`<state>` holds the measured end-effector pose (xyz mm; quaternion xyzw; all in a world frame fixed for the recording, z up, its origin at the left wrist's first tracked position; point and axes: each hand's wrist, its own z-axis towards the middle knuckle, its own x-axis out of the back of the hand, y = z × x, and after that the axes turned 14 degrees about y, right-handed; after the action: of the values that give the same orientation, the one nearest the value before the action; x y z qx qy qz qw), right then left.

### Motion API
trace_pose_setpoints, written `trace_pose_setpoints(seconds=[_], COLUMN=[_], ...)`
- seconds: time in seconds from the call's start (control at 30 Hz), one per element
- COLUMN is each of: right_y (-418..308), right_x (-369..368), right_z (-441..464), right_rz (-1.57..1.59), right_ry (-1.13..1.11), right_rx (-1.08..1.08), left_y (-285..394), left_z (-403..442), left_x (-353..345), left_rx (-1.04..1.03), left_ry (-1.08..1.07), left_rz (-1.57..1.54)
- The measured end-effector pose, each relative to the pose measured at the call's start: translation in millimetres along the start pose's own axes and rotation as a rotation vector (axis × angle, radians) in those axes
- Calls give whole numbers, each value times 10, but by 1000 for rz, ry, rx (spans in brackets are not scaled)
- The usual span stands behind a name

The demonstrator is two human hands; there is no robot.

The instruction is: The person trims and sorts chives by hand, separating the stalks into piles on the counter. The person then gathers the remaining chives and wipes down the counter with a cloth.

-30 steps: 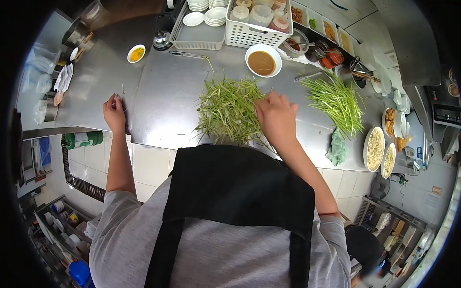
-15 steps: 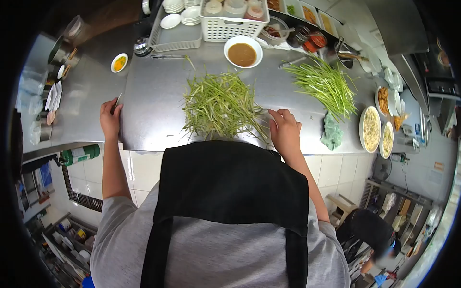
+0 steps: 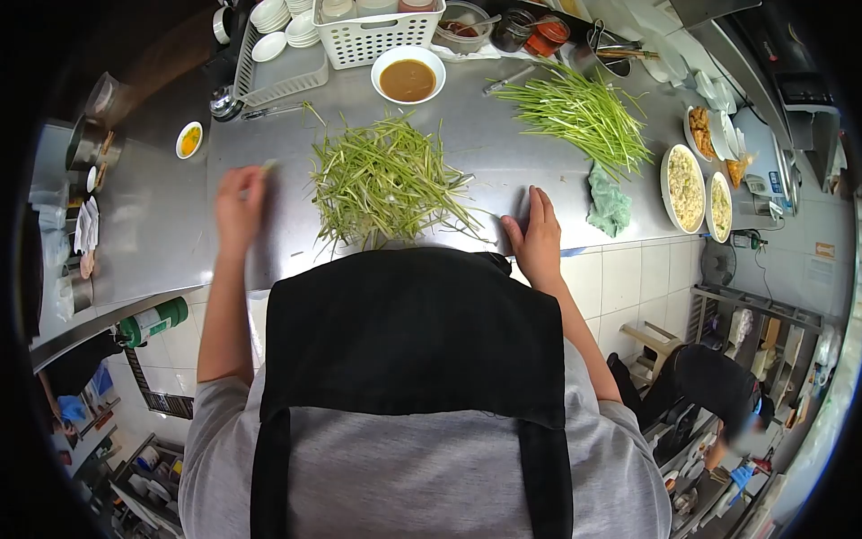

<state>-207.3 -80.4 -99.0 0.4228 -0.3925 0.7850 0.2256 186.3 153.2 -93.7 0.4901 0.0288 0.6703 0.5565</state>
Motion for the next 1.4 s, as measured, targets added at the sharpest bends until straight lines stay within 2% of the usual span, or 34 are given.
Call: trace_pose_setpoints(seconds=[0.13, 0.27, 0.33, 0.4, 0.47, 0.53, 0.6, 0.7, 0.87, 1.07, 1.17, 1.2, 1.27, 1.4], right_y=[-57, -41, -119, -228, -346, -407, -483, -569, -764, -809, -744, -695, -591, -683], right_x=[-70, -167, -224, -293, -378, -503, -591, -680, -787, -783, -671, -653, -643, -618], right_z=[-65, -112, -71, 45, 160, 277, 402, 584, 911, 925, 839, 791, 668, 562], right_rz=[-50, -95, -106, -126, -59, -47, -51, -7, 81, 189, 342, 342, 384, 286], right_ry=[-44, -122, -124, -162, -187, -190, -223, -253, -395, -505, -604, -597, -469, -424], right_rx=[39, 145, 210, 227, 289, 305, 345, 382, 454, 516, 374, 364, 386, 394], left_y=[449, 309, 235, 218, 261, 325, 506, 654, 828, 834, 804, 762, 606, 278], left_z=[-113, 44, 136, 145, 41, -189, -450, -809, -661, -451, -351, -257, -30, 300], left_x=[-485, -728, -774, -740, -617, -441, -204, -214, -511, -760, -664, -646, -655, -896], left_rx=[-46, -113, -16, -11, -5, 17, -150, -217, -181, -216, -253, -263, -136, -149], left_ry=[-221, -169, -151, -216, -329, -400, -449, -363, -289, -296, -330, -337, -215, -359], left_rz=[-344, -213, -88, -98, -292, -249, -67, 34, 83, -41, -72, -76, -165, -173])
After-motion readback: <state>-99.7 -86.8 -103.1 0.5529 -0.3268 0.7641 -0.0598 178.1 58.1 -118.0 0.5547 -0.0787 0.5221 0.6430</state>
